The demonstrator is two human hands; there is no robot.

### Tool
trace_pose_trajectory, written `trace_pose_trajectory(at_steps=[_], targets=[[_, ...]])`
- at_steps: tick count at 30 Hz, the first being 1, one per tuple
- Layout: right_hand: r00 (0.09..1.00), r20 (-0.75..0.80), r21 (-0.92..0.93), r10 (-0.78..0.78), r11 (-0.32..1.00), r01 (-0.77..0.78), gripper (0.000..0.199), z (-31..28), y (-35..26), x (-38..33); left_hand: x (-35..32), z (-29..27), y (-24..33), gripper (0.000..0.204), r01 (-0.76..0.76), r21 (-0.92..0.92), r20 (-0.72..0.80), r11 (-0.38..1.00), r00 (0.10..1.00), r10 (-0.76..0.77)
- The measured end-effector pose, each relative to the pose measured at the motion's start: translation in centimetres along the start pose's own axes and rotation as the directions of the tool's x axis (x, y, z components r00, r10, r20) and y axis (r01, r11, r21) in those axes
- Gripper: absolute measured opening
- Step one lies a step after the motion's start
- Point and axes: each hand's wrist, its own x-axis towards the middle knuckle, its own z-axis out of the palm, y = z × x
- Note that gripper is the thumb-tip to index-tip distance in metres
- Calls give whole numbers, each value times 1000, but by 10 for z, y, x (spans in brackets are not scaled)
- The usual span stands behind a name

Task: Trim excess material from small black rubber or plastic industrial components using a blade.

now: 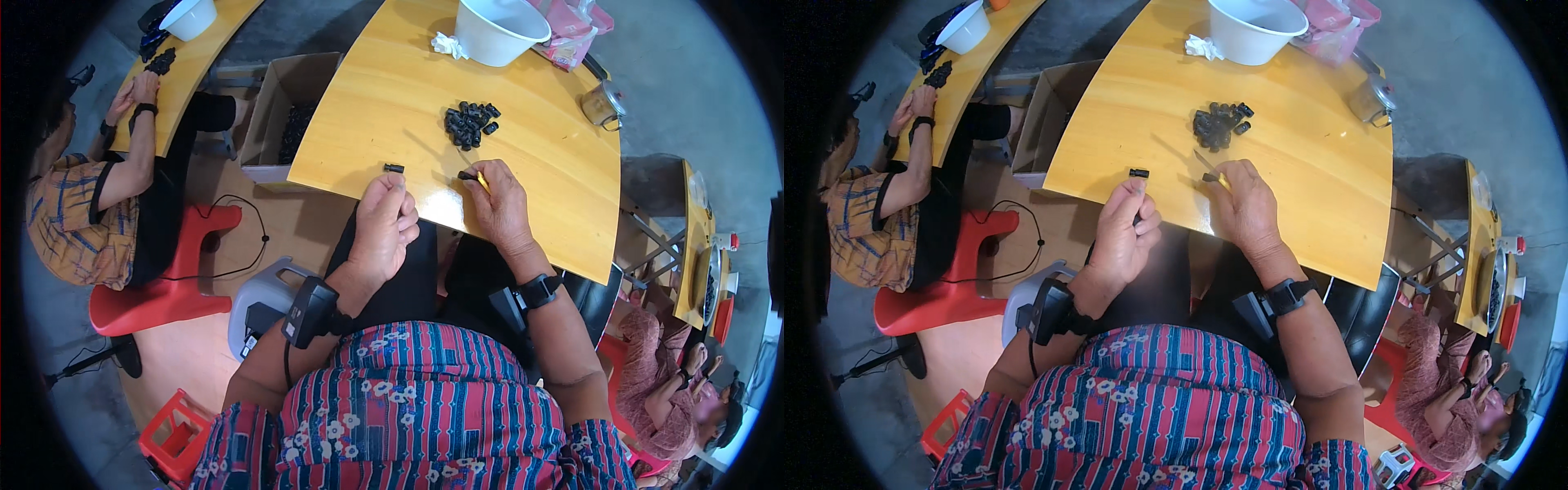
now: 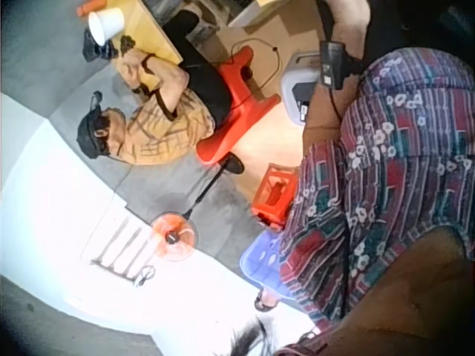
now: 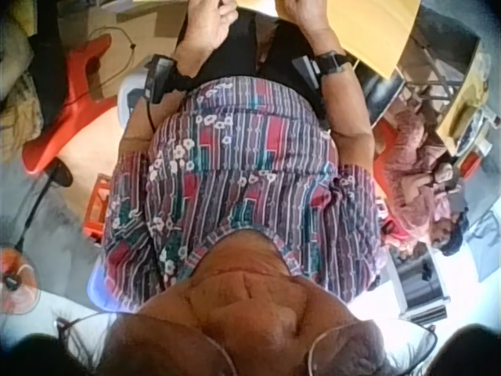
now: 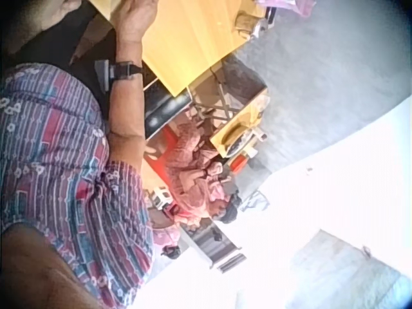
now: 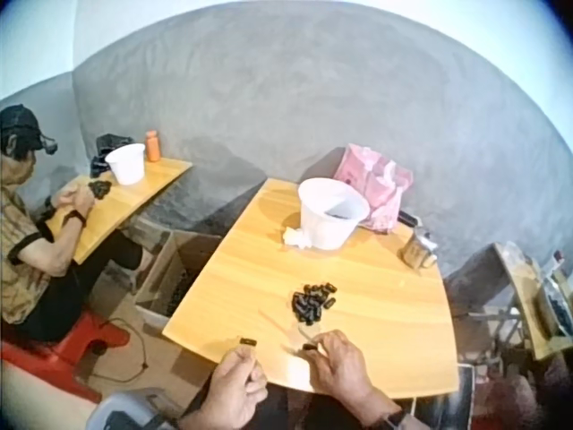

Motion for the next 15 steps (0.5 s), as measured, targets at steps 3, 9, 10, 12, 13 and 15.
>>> trace_pose_trajectory(at_steps=[3, 9, 10, 12, 13, 15], targets=[[1000, 6, -17, 16, 1000, -15, 15, 0, 0, 0, 3, 10, 9, 20, 60, 88, -59, 994, 997, -55], [998, -24, 110, 54, 993, -52, 13, -1, -6, -4, 7, 4, 13, 29, 159, 112, 60, 981, 984, -166], [998, -22, 105, 59, 993, -56, 13, -2, -6, -6, 4, 4, 11, 27, 155, 141, 67, 978, 984, -165], [982, 59, 229, 178, 955, -187, 12, -4, -8, -10, 1, 5, 4, 25, 154, 165, 76, 974, 983, -168], [982, 61, 225, 179, 956, -189, 12, -6, -10, -13, 0, 6, -2, 24, 142, 168, 116, 975, 980, -163], [908, 183, 551, 376, 726, -412, 12, -7, -14, -22, -3, 10, -12, 23, 132, 168, 151, 977, 976, -157]])
